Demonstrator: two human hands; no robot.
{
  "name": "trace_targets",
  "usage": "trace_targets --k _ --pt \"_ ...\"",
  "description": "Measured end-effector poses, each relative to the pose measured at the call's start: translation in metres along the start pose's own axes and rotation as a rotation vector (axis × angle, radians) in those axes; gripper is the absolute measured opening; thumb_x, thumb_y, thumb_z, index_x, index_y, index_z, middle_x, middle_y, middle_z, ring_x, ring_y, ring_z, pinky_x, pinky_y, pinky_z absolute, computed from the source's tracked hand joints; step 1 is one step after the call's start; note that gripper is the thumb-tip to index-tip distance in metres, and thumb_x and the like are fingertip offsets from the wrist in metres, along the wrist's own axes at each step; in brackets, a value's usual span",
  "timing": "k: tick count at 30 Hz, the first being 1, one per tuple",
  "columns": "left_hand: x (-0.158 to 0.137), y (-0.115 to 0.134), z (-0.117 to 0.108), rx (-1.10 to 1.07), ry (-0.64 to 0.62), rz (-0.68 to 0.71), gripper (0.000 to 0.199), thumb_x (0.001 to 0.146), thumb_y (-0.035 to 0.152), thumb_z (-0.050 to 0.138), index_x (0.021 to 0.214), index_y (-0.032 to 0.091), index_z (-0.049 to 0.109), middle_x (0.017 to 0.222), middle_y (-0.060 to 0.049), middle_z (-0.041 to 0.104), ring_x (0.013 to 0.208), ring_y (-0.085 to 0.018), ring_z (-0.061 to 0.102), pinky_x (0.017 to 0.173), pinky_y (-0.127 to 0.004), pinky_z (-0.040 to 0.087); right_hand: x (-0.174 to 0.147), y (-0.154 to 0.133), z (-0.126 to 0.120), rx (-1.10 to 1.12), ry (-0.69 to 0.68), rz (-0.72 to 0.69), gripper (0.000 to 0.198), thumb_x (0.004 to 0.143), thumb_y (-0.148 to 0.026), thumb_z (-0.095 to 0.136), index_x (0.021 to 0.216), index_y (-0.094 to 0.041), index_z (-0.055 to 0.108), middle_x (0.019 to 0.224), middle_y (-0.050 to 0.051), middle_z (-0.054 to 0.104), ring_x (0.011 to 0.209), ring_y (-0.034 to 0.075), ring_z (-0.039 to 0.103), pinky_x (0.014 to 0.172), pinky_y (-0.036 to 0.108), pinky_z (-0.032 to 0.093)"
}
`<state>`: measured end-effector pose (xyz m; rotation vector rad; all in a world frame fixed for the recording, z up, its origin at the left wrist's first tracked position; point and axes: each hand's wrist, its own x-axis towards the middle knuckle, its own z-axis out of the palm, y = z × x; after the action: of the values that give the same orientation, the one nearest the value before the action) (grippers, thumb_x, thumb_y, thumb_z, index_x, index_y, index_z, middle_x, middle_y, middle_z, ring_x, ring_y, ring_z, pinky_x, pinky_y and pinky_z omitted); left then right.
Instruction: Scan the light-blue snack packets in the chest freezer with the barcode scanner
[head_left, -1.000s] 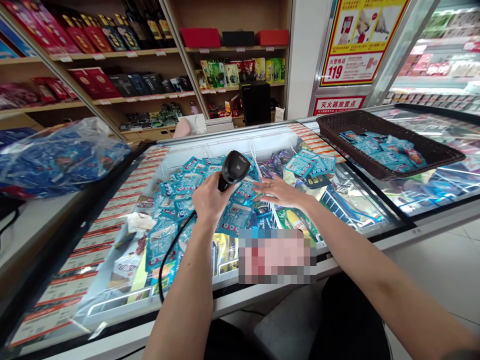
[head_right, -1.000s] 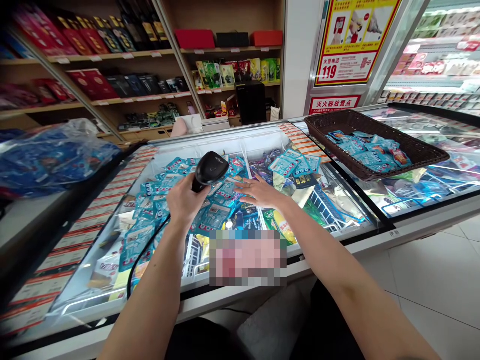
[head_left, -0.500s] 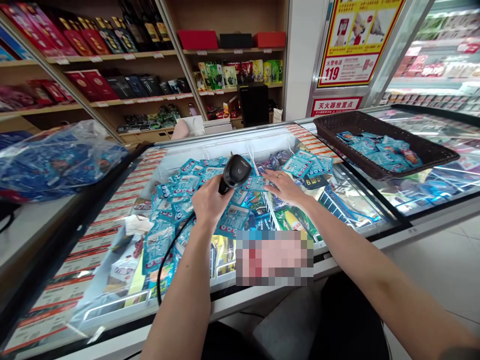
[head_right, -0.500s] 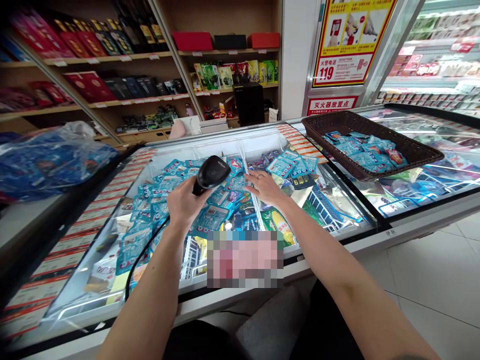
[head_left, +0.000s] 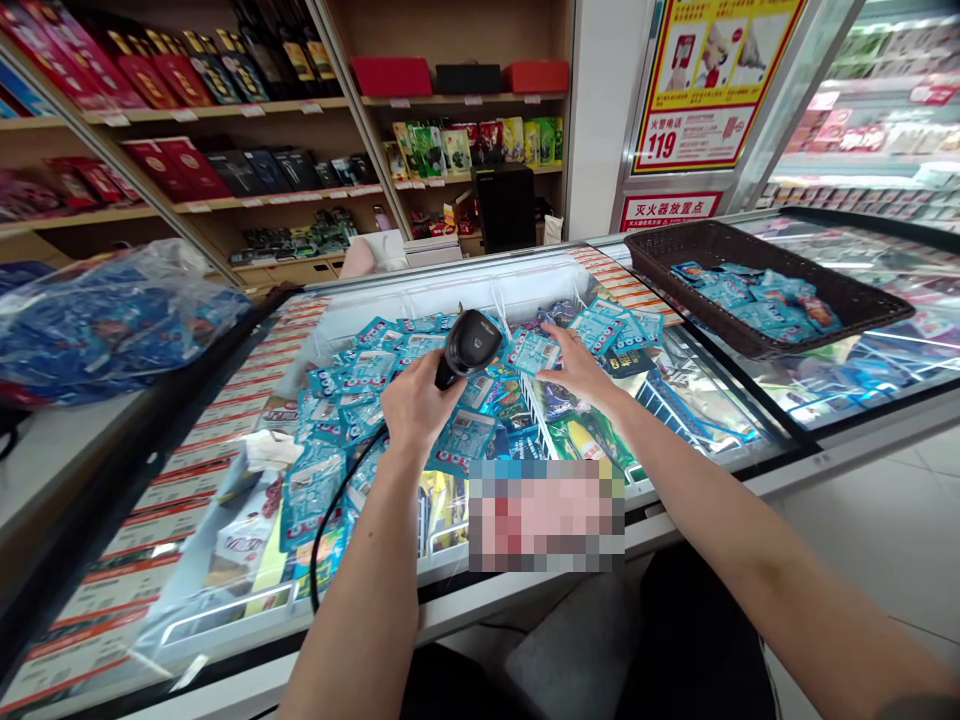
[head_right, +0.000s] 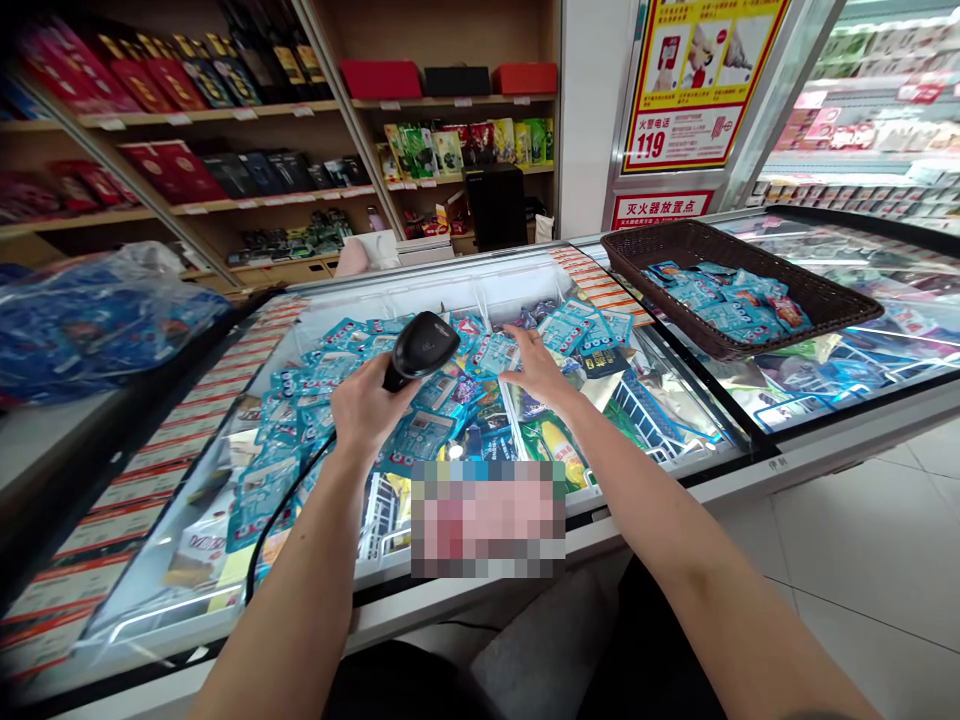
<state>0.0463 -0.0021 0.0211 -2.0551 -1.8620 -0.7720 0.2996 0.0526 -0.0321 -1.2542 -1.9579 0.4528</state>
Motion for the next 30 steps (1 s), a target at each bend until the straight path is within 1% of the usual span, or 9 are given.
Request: trace_targets --k 3,5,9,11,13,15,18,24,30 --pt "0.0 0.0 0.001 -0.02 -0.019 0.021 0.037 0.076 0.042 0.054 0.108 0.024 0.058 0.098 -0.005 0.067 0.086 -0.022 0.061 0.062 -0.027 0.034 0.004 0.009 0.001 0.067 0.082 0.067 0.084 0.067 -0.034 0.067 0.138 -0.025 0.024 0.133 0.012 0.04 0.114 0.027 0.047 0.087 0.041 0.044" --pt "-0.001 0.002 0.001 -0.033 -0.03 0.048 0.038 0.075 0.041 0.054 0.109 0.024 0.058 0.099 -0.005 0.067 0.087 -0.022 0.062 0.062 -0.026 0.035 0.007 0.015 0.003 0.112 0.115 0.111 0.086 0.066 -0.032 0.067 0.138 -0.024 0.023 0.129 0.012 0.044 0.102 0.025 0.055 0.082 0.04 0.048" --pt "-0.003 0.006 0.001 -0.058 -0.054 0.103 0.038 0.075 0.043 0.055 0.109 0.025 0.058 0.098 -0.003 0.067 0.086 -0.021 0.062 0.061 -0.026 0.036 0.01 0.024 0.004 0.212 0.172 0.143 0.079 0.067 -0.031 0.064 0.136 -0.02 0.026 0.106 0.009 0.058 0.077 0.02 0.06 0.069 0.037 0.051" --pt "-0.003 0.008 0.002 -0.072 -0.058 0.121 0.039 0.075 0.046 0.054 0.107 0.025 0.059 0.098 -0.003 0.068 0.086 -0.021 0.062 0.062 -0.026 0.037 0.011 0.027 0.003 0.231 0.217 0.125 0.071 0.07 -0.032 0.06 0.133 -0.019 0.03 0.097 0.007 0.061 0.075 0.019 0.06 0.069 0.037 0.051" --pt "-0.004 0.009 0.002 -0.088 -0.055 0.135 0.04 0.075 0.047 0.054 0.107 0.024 0.06 0.097 -0.004 0.068 0.087 -0.021 0.062 0.063 -0.025 0.038 0.012 0.028 0.003 0.223 0.259 0.114 0.059 0.071 -0.034 0.058 0.125 -0.019 0.04 0.092 0.006 0.063 0.077 0.019 0.06 0.071 0.037 0.051" --pt "-0.004 0.01 0.003 -0.111 -0.061 0.151 0.04 0.076 0.047 0.054 0.107 0.023 0.06 0.098 -0.004 0.068 0.087 -0.021 0.062 0.063 -0.025 0.039 0.012 0.029 0.002 0.217 0.273 0.115 0.041 0.072 -0.035 0.058 0.109 -0.019 0.052 0.088 0.005 0.064 0.077 0.019 0.061 0.072 0.036 0.051" --pt "-0.004 0.011 0.003 -0.142 -0.084 0.169 0.039 0.075 0.045 0.055 0.108 0.024 0.059 0.101 -0.005 0.067 0.085 -0.02 0.062 0.064 -0.024 0.04 0.012 0.027 0.002 0.223 0.242 0.106 0.022 0.072 -0.037 0.058 0.087 -0.02 0.058 0.082 0.004 0.066 0.076 0.019 0.062 0.071 0.035 0.051" --pt "-0.004 0.015 0.006 -0.142 -0.101 0.184 0.037 0.074 0.041 0.056 0.108 0.025 0.06 0.096 -0.004 0.068 0.081 -0.019 0.062 0.061 -0.025 0.039 0.012 0.026 0.002 0.205 0.231 0.095 0.021 0.073 -0.041 0.058 0.08 -0.021 0.057 0.077 0.002 0.066 0.072 0.019 0.062 0.069 0.033 0.05" --pt "-0.005 0.017 0.01 -0.14 -0.106 0.205 0.038 0.074 0.04 0.056 0.108 0.024 0.06 0.098 -0.004 0.068 0.085 -0.02 0.062 0.066 -0.026 0.04 0.012 0.027 0.002 0.138 0.22 0.084 0.019 0.074 -0.041 0.057 0.072 -0.022 0.054 0.07 0.001 0.063 0.067 0.018 0.06 0.064 0.031 0.048"
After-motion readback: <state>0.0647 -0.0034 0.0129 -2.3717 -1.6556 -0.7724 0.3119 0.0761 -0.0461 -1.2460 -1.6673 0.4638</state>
